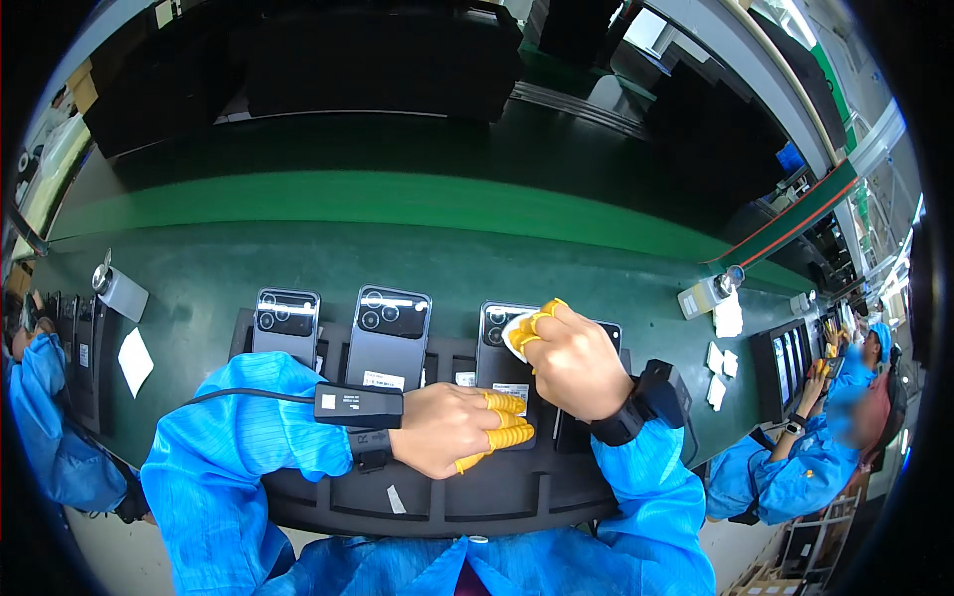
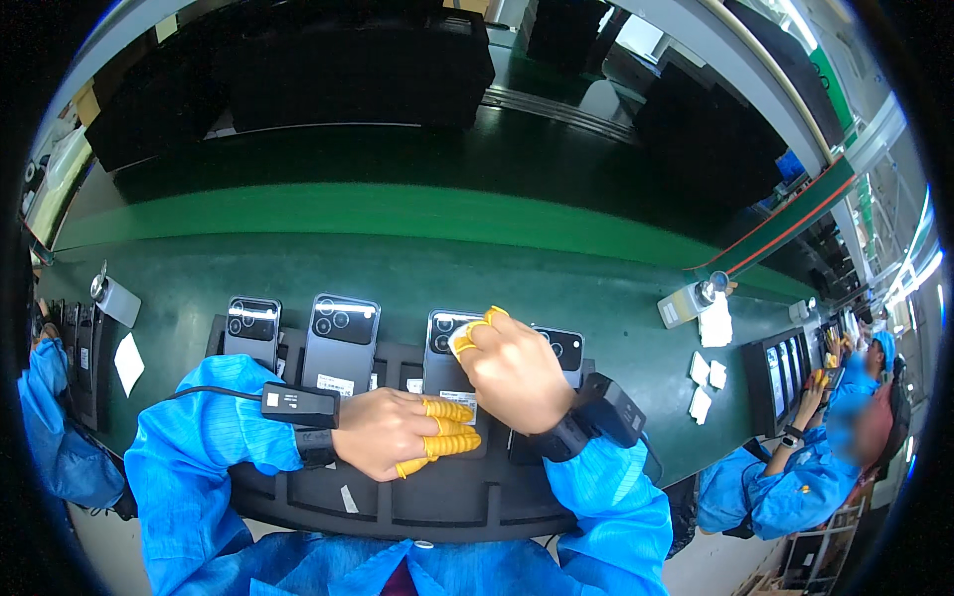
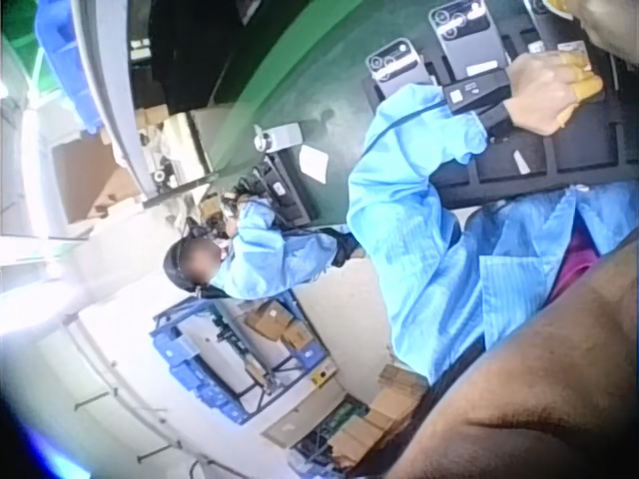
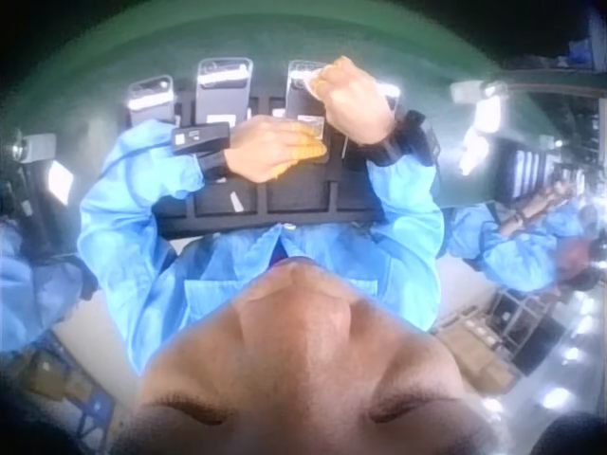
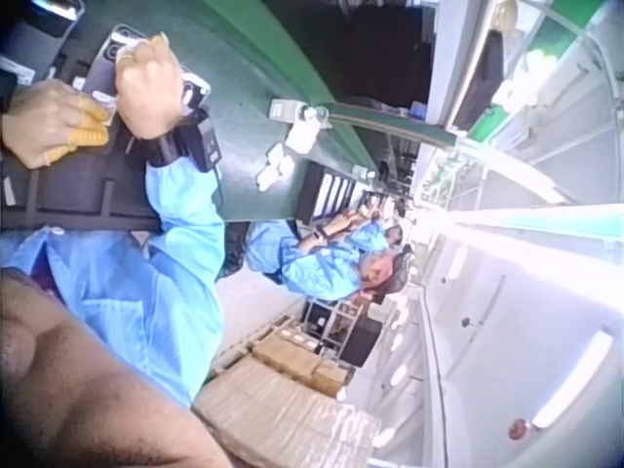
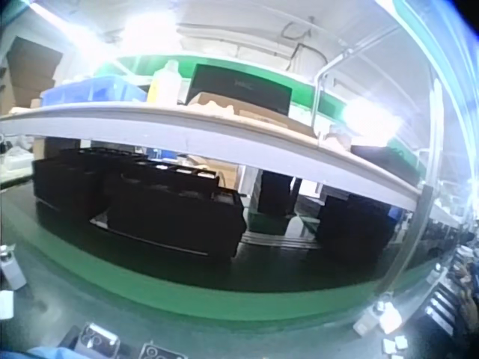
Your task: Cleaning and inspecting smartphone camera lenses and bodies on an assembly line.
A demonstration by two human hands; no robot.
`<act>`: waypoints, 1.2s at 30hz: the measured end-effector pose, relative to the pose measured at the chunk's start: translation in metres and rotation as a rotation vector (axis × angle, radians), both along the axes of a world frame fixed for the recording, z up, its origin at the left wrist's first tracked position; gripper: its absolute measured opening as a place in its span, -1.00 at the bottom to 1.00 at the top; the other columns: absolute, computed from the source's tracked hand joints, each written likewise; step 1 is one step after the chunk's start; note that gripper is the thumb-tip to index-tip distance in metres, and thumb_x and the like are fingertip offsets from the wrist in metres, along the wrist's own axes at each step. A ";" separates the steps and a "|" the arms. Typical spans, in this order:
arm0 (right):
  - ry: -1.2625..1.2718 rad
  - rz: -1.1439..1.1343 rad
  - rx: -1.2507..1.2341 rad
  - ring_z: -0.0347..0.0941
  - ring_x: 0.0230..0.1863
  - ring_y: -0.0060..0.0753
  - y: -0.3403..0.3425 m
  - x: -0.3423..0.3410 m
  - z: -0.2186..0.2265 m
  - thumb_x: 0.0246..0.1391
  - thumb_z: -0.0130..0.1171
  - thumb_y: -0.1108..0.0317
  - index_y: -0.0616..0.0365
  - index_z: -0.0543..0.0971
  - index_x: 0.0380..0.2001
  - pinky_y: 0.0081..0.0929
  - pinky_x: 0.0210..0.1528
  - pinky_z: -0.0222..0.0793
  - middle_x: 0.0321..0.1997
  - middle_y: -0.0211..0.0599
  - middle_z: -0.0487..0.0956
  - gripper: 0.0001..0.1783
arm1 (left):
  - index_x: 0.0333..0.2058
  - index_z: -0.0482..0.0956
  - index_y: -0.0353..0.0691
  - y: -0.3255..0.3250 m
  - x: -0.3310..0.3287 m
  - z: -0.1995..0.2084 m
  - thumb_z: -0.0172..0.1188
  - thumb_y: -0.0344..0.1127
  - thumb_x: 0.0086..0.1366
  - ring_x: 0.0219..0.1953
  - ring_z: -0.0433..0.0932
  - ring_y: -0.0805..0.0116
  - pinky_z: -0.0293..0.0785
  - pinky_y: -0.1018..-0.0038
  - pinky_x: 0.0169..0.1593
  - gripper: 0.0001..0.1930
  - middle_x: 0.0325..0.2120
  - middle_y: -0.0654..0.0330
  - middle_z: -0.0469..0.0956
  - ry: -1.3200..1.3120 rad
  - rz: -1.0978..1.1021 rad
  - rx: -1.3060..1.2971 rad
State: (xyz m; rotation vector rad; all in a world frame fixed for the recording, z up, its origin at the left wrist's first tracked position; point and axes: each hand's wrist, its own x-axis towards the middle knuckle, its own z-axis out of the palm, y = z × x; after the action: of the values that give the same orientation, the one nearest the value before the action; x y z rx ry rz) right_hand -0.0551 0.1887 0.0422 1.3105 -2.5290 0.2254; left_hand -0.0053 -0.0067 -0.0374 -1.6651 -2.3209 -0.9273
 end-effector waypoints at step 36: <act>-0.009 0.039 -0.012 0.46 -0.30 -0.19 -0.012 0.016 -0.007 -0.39 0.20 0.51 0.17 0.57 -0.65 -0.36 -0.22 0.48 -0.51 -0.30 0.48 -0.92 | -0.04 0.61 -0.08 -0.012 0.001 -0.014 0.17 -0.10 0.23 -0.26 0.61 0.19 0.59 0.34 -0.25 -0.64 -0.40 0.20 0.57 0.020 0.005 0.033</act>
State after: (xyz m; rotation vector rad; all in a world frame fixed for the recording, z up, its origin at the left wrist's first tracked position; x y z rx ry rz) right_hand -0.0392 0.1764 0.0351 1.3576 -2.5072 0.2550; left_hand -0.0047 -0.0184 -0.0516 -1.6470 -2.2840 -0.9384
